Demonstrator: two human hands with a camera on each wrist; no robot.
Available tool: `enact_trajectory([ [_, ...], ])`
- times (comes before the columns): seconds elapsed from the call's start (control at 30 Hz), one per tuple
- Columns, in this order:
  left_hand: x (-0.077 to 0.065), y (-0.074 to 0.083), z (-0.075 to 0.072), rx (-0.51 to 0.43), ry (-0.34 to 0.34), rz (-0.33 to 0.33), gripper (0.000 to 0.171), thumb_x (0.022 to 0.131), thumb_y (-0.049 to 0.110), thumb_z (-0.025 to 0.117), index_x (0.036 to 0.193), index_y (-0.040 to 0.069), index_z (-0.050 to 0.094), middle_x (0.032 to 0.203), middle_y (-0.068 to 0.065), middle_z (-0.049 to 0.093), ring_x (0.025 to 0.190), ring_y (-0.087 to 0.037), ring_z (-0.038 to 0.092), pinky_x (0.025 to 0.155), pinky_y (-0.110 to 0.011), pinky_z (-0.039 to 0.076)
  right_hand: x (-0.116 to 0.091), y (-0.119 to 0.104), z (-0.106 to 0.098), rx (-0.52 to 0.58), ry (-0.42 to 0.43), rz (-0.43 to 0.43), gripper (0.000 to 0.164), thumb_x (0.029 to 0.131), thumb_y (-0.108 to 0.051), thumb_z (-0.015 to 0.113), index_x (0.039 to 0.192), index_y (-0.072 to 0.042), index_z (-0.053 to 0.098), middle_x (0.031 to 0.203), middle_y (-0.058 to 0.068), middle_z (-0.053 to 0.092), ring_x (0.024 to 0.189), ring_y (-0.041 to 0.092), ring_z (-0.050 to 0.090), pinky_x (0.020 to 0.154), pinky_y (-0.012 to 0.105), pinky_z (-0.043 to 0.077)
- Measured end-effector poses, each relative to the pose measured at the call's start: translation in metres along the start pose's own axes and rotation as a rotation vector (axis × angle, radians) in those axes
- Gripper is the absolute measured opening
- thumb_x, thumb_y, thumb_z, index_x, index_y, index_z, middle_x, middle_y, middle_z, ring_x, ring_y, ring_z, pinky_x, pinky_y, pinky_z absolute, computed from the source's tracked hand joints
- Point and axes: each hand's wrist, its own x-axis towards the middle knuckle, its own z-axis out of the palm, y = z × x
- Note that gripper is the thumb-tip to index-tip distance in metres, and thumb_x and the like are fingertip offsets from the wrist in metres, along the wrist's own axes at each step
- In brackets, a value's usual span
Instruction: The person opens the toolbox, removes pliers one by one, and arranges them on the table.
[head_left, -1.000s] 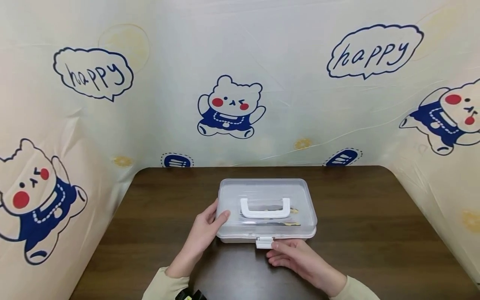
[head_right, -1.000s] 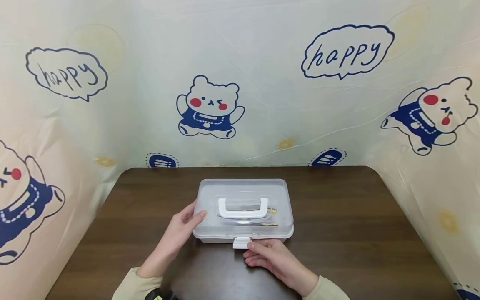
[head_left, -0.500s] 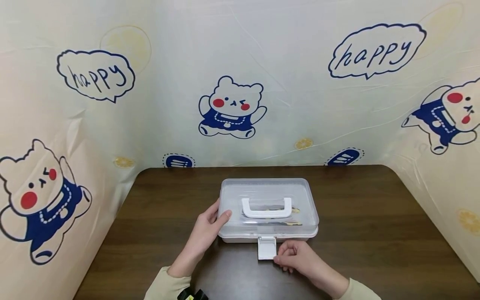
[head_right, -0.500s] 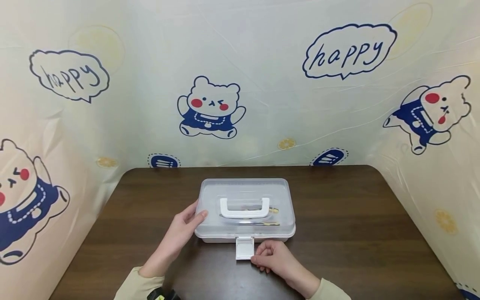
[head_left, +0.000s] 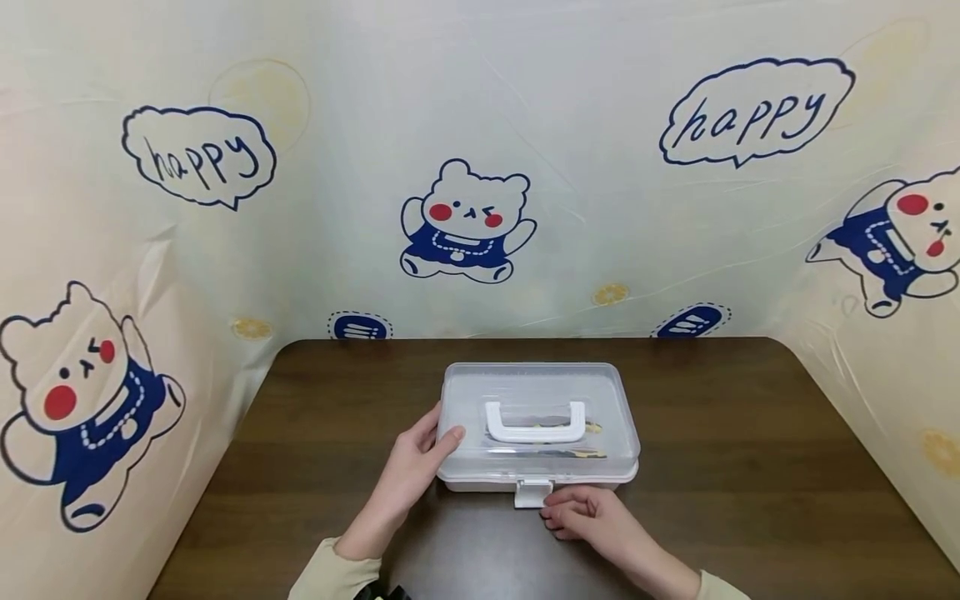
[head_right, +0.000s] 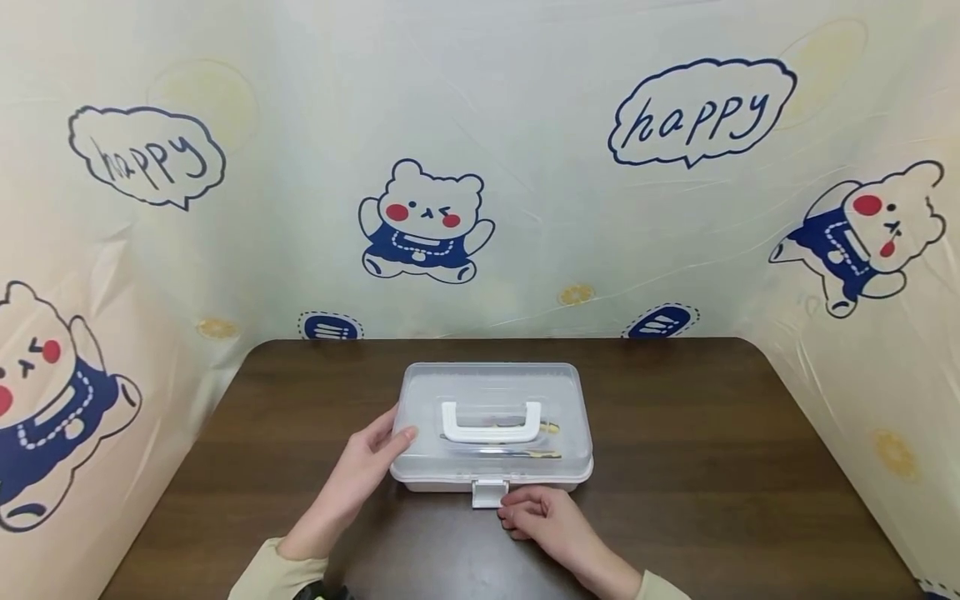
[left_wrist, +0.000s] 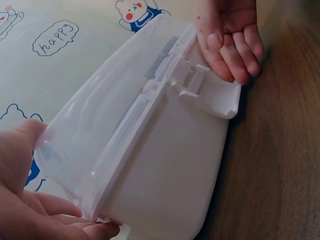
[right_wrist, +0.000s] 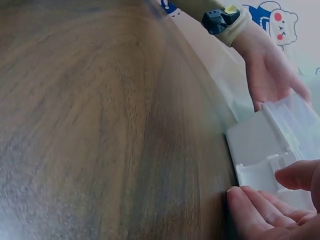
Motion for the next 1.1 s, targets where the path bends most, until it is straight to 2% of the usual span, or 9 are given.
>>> enact_trajectory([
  [0.23, -0.003, -0.003, -0.001, -0.021, 0.016, -0.004, 0.069, 0.101, 0.026, 0.071, 0.157, -0.001, 0.042, 0.157, -0.022, 0.047, 0.144, -0.031, 0.047, 0.109, -0.032, 0.045, -0.003, 0.001, -0.002, 0.028, -0.034, -0.032, 0.036, 0.104, -0.007, 0.059, 0.124, 0.024, 0.056, 0.118, 0.030, 0.070, 0.100, 0.014, 0.072, 0.087, 0.028, 0.060],
  [0.43, -0.004, -0.005, -0.003, -0.011, -0.014, -0.008, 0.072, 0.101, 0.032, 0.070, 0.159, 0.002, 0.040, 0.159, -0.019, 0.045, 0.145, -0.031, 0.046, 0.113, -0.045, 0.044, -0.012, -0.002, -0.015, 0.009, -0.023, -0.031, 0.042, 0.105, -0.009, 0.058, 0.128, 0.026, 0.052, 0.120, 0.032, 0.069, 0.102, 0.013, 0.072, 0.088, 0.028, 0.060],
  [0.6, -0.003, -0.006, -0.010, 0.005, -0.051, -0.018, 0.071, 0.101, 0.034, 0.071, 0.159, 0.006, 0.041, 0.161, -0.016, 0.043, 0.146, -0.031, 0.046, 0.114, -0.048, 0.043, -0.019, -0.007, -0.031, 0.002, -0.023, -0.034, 0.044, 0.106, -0.009, 0.058, 0.128, 0.028, 0.050, 0.121, 0.035, 0.068, 0.104, 0.012, 0.072, 0.090, 0.030, 0.060],
  [0.73, -0.003, -0.007, -0.017, 0.010, -0.083, -0.004, 0.072, 0.100, 0.028, 0.072, 0.159, 0.005, 0.040, 0.163, -0.016, 0.041, 0.148, -0.030, 0.042, 0.114, -0.044, 0.043, -0.027, -0.010, -0.044, -0.023, -0.030, -0.042, 0.045, 0.107, -0.009, 0.057, 0.130, 0.028, 0.049, 0.124, 0.037, 0.066, 0.105, 0.012, 0.072, 0.091, 0.031, 0.060],
  [0.87, -0.005, -0.010, -0.023, -0.023, -0.137, 0.026, 0.078, 0.097, 0.016, 0.076, 0.161, 0.002, 0.034, 0.167, -0.015, 0.033, 0.151, -0.029, 0.035, 0.113, -0.036, 0.042, -0.035, -0.011, -0.057, -0.056, -0.024, -0.046, 0.044, 0.107, -0.008, 0.056, 0.130, 0.029, 0.048, 0.124, 0.037, 0.065, 0.105, 0.012, 0.072, 0.092, 0.031, 0.060],
  [1.03, -0.008, -0.017, -0.025, 0.015, -0.165, 0.047, 0.089, 0.090, 0.011, 0.083, 0.162, 0.003, 0.031, 0.168, -0.015, 0.031, 0.151, -0.029, 0.034, 0.112, -0.031, 0.041, -0.042, -0.015, -0.071, -0.131, 0.028, -0.005, 0.043, 0.107, -0.013, 0.059, 0.128, 0.024, 0.054, 0.120, 0.032, 0.069, 0.103, 0.016, 0.073, 0.091, 0.032, 0.060],
  [1.1, -0.008, -0.019, -0.024, 0.042, -0.161, 0.059, 0.091, 0.088, 0.010, 0.084, 0.162, 0.003, 0.031, 0.167, -0.015, 0.032, 0.151, -0.028, 0.035, 0.112, -0.030, 0.041, -0.043, -0.019, -0.075, -0.199, 0.074, 0.005, 0.044, 0.106, -0.016, 0.062, 0.128, 0.021, 0.057, 0.119, 0.029, 0.071, 0.102, 0.018, 0.074, 0.089, 0.030, 0.061],
])
